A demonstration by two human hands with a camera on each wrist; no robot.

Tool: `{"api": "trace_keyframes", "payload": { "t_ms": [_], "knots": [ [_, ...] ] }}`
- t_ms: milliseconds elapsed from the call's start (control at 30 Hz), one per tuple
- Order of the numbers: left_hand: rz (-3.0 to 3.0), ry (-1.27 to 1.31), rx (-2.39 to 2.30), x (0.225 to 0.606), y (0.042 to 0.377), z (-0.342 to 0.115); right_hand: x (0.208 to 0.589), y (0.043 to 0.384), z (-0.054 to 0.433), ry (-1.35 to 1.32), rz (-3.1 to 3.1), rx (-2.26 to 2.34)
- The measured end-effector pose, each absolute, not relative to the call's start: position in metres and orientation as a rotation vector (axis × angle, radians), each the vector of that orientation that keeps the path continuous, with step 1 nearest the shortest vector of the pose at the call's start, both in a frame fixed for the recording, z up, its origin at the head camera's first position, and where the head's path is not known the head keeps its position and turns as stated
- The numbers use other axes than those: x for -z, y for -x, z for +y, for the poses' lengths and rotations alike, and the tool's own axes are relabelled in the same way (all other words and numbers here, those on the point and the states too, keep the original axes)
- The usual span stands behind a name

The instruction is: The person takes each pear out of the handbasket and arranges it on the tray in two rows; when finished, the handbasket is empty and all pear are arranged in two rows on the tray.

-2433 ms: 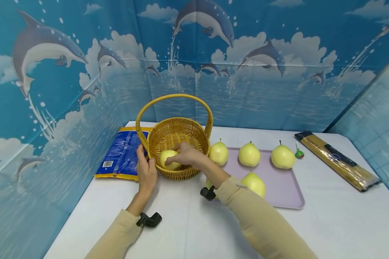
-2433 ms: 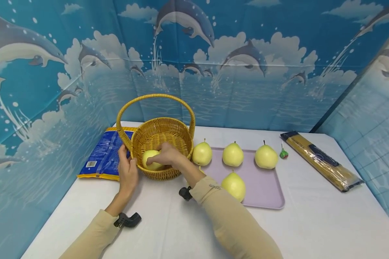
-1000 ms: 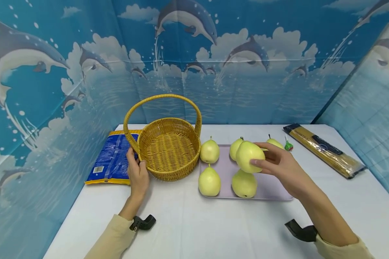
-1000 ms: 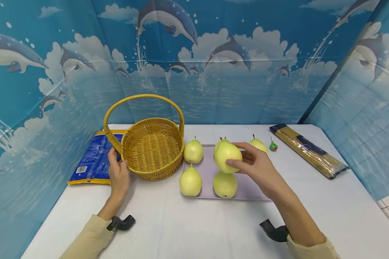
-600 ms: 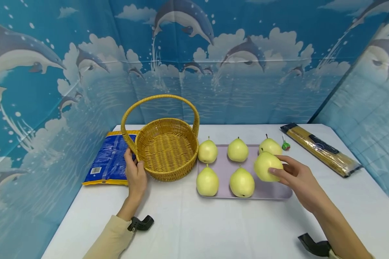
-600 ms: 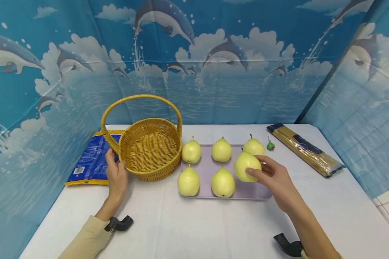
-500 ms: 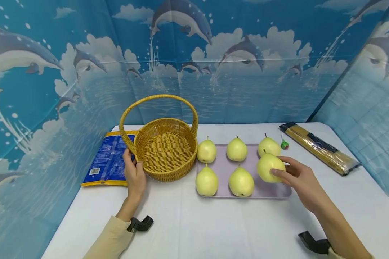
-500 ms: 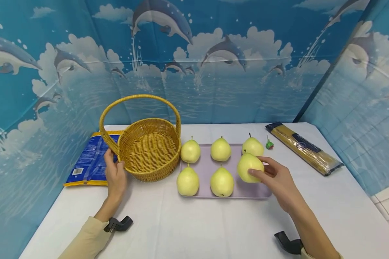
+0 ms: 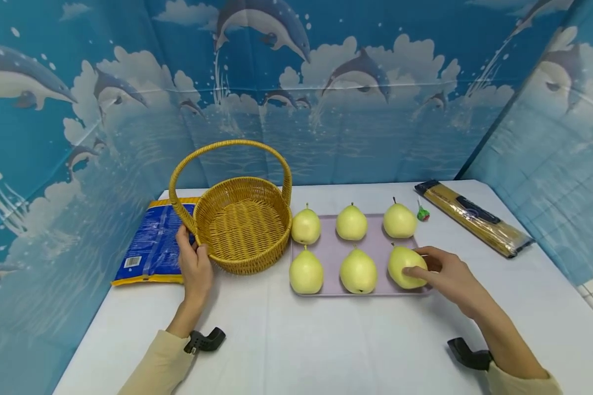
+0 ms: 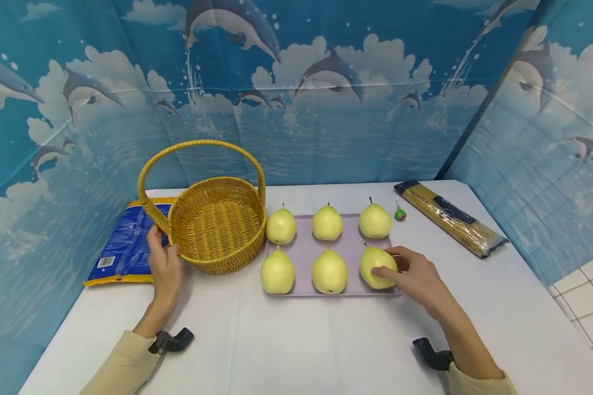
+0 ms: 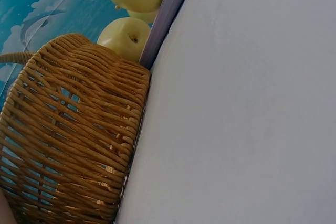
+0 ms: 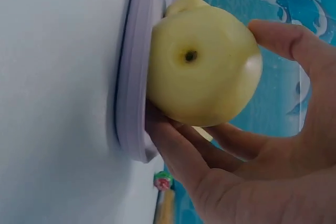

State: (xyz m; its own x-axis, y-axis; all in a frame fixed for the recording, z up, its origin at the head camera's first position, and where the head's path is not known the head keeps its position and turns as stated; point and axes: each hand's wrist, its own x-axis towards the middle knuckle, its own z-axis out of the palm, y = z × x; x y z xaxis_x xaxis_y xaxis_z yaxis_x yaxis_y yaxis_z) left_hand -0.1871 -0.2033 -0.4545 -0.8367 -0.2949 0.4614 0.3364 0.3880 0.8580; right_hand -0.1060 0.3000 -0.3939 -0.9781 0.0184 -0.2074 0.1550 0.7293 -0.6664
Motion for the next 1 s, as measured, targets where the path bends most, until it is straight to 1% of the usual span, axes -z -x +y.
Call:
{"api": "trace_keyframes", "payload": {
  "t_ms": [200,433,733,1000],
  "knots": [
    [-2.110,0.021,1.471,0.457,0.187,-0.207,0.394,0.102,0.294,0.035,2.954,0.988],
    [-2.124,0.003,1.453,0.456,0.185,-0.210,0.397,0.103,0.285,0.112,3.017,1.045],
    [-2.124,0.016,1.435,0.455,0.184,-0.207,0.397,0.103,0.289,0.049,3.067,1.018],
    [-2.118,0.031,1.426,0.454,0.186,-0.205,0.399,0.105,0.293,-0.034,2.982,1.073]
  ]
}}
